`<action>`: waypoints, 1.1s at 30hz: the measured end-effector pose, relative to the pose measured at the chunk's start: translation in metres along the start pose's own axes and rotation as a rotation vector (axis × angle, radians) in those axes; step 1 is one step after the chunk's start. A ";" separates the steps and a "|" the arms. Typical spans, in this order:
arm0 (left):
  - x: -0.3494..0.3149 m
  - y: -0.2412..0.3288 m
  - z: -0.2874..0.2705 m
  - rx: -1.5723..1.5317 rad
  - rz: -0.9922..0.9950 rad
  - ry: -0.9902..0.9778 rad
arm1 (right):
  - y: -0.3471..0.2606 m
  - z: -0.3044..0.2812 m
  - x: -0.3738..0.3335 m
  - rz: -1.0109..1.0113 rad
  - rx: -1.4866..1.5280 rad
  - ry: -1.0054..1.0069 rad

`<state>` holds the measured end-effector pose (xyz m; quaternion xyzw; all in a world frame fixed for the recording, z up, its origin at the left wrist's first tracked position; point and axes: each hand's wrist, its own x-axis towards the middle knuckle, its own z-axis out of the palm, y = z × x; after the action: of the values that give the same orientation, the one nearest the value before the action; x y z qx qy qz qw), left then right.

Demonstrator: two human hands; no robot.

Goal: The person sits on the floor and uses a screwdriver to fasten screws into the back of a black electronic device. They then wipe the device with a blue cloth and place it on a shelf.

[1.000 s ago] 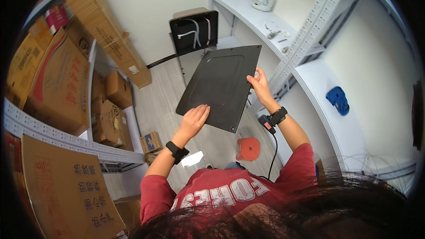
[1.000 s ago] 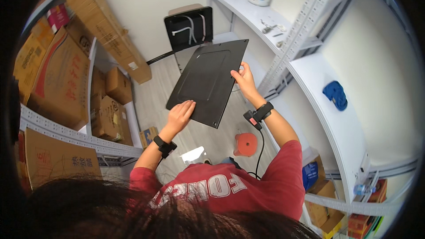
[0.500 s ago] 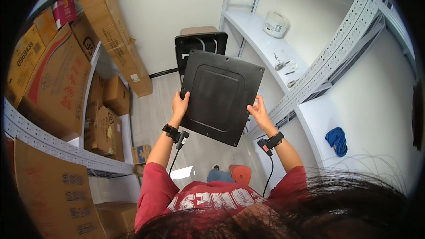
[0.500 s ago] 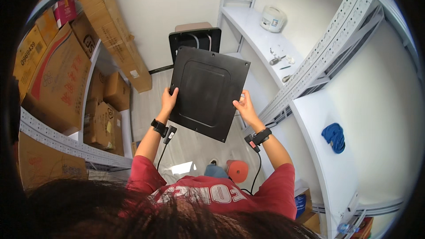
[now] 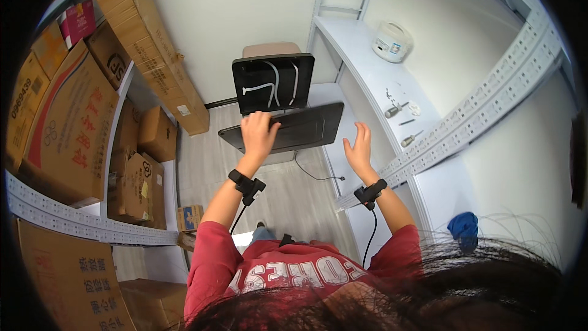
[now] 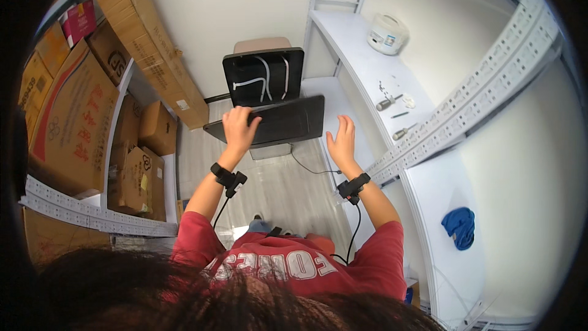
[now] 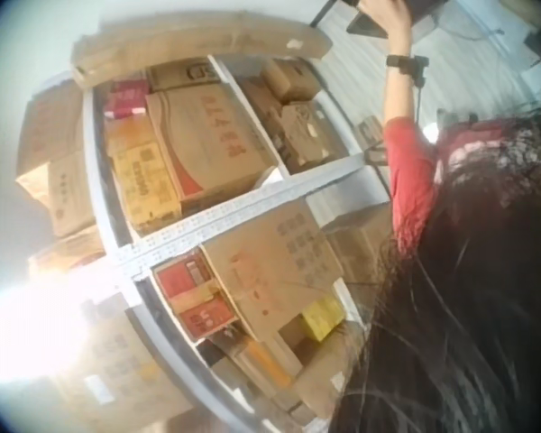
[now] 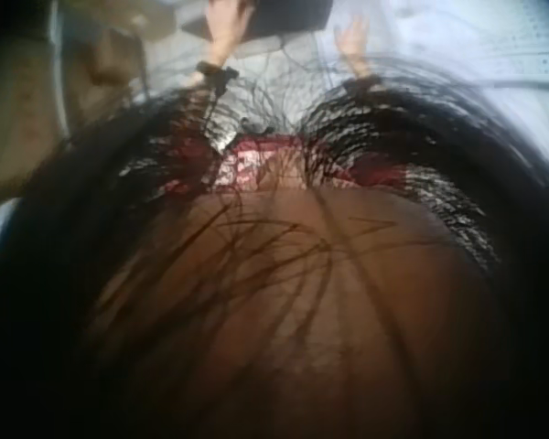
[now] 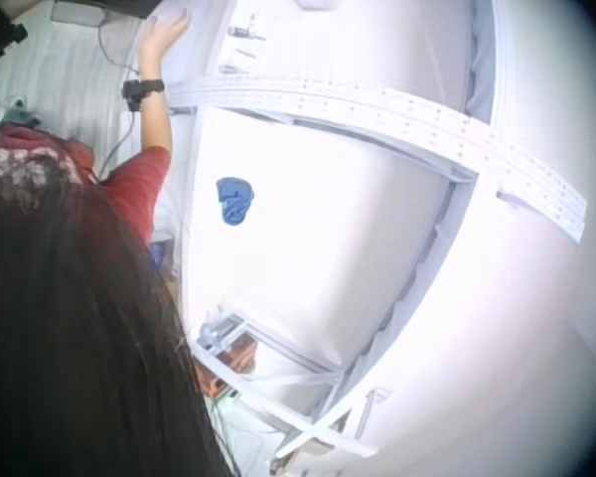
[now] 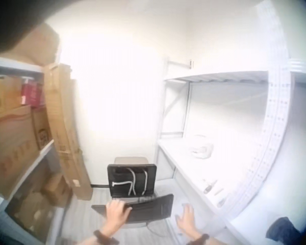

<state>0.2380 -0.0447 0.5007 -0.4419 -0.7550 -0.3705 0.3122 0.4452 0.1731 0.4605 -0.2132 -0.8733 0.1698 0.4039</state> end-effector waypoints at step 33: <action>0.000 -0.223 0.129 0.054 0.014 -0.703 | -0.017 0.300 0.216 -0.564 0.138 -0.848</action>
<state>0.0196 -0.0117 0.3690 -0.5392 -0.8228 -0.1734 0.0474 0.0822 0.2310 0.4209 0.1456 -0.9706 0.1829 0.0574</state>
